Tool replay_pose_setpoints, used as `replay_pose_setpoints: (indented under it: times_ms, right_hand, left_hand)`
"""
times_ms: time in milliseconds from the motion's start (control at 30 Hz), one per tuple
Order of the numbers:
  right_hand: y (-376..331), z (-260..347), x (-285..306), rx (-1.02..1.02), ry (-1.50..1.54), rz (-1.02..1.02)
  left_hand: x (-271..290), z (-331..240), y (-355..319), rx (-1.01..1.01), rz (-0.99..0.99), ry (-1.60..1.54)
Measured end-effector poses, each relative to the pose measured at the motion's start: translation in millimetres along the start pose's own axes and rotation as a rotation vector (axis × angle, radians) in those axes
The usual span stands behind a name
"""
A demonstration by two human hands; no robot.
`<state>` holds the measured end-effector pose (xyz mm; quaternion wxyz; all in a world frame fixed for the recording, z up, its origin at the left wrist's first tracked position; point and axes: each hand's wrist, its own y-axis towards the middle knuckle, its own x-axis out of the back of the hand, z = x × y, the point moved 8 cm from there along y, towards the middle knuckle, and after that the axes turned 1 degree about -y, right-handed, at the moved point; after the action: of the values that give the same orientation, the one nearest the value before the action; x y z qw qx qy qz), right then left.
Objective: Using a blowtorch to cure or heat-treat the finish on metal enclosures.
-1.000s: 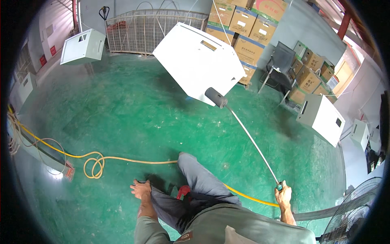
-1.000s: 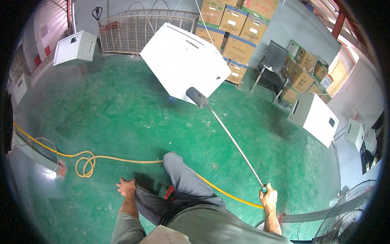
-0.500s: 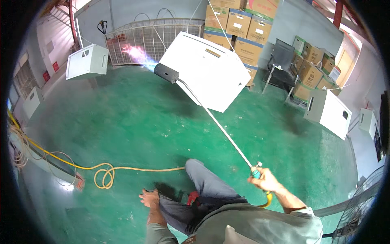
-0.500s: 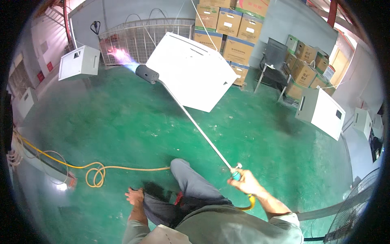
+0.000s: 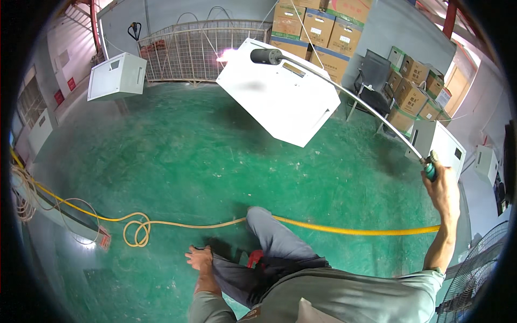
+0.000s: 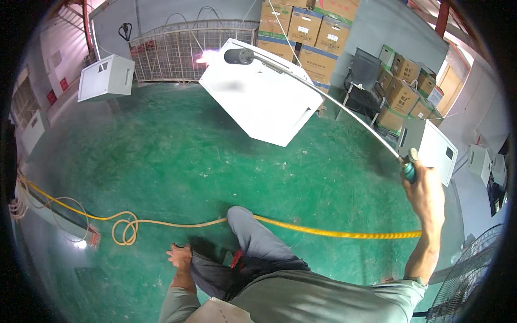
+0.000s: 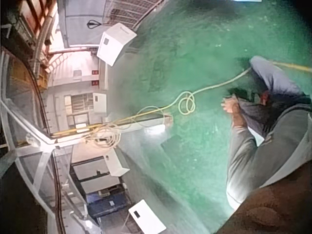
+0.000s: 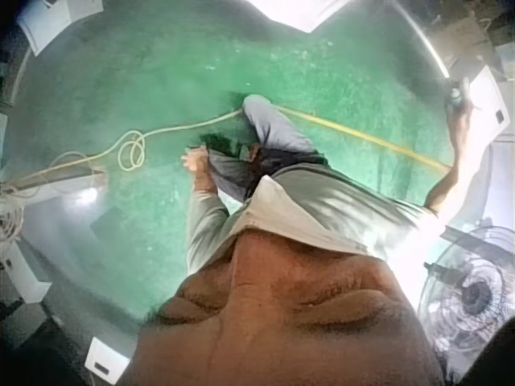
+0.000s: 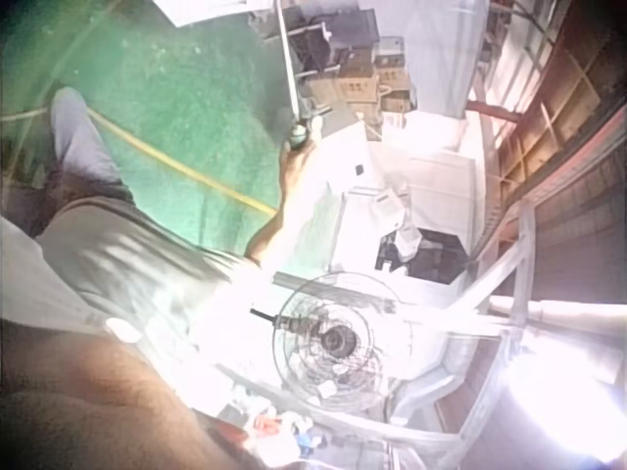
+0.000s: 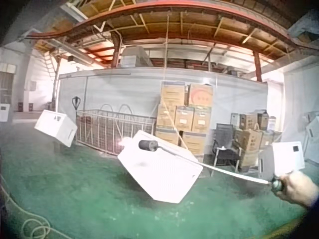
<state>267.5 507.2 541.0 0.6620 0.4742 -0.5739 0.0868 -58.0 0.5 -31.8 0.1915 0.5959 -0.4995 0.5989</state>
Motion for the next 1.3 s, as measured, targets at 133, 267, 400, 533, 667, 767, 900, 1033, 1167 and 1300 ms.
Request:
replay_pose_setpoints:
  times_ms: [133, 267, 400, 533, 667, 767, 900, 1033, 1167, 1300]
  right_hand:
    - [2.0, 2.2, 16.6, -0.076, -0.09, 0.004]
    - [-3.6, 4.6, 29.8, -0.148, -0.176, 0.001]
    - [-14.8, -32.8, 1.3, -0.107, -0.145, 0.026]
    - [-36.4, -79.3, -41.9, -0.331, 0.212, 0.104]
    - [-86.8, -125.4, -125.1, -0.53, 0.5, 0.056]
    - [-115.8, -139.0, -197.0, -0.794, 0.788, -0.017]
    - [-122.3, -141.0, -286.8, -0.941, 1.172, -0.19]
    - [-132.8, -143.3, -346.4, -1.156, 1.586, -0.292]
    - [-120.2, -131.9, -413.4, -1.291, 1.887, -0.29]
    - [-129.5, -163.8, -439.9, -1.372, 2.144, -0.399]
  left_hand:
    - [2.2, 4.8, 3.9, 0.001, -0.004, 0.003]
    - [-5.6, -0.7, 4.9, -0.036, 0.007, -0.019]
    - [3.8, -2.0, 4.1, -0.024, -0.02, 0.012]
    - [-26.8, 15.1, 30.0, -0.076, -0.057, 0.067]
    - [-34.9, 0.0, 10.3, -0.057, -0.016, 0.115]
    - [-29.7, -4.7, 9.0, -0.059, -0.117, 0.093]
    - [-40.4, -0.9, 22.9, -0.147, -0.278, 0.124]
    - [-17.8, -18.8, -21.5, -0.195, -0.318, 0.285]
    - [-39.8, 12.0, 12.4, -0.148, -0.728, 0.227]
    - [-51.8, 5.1, 18.1, -0.193, -0.78, 0.232]
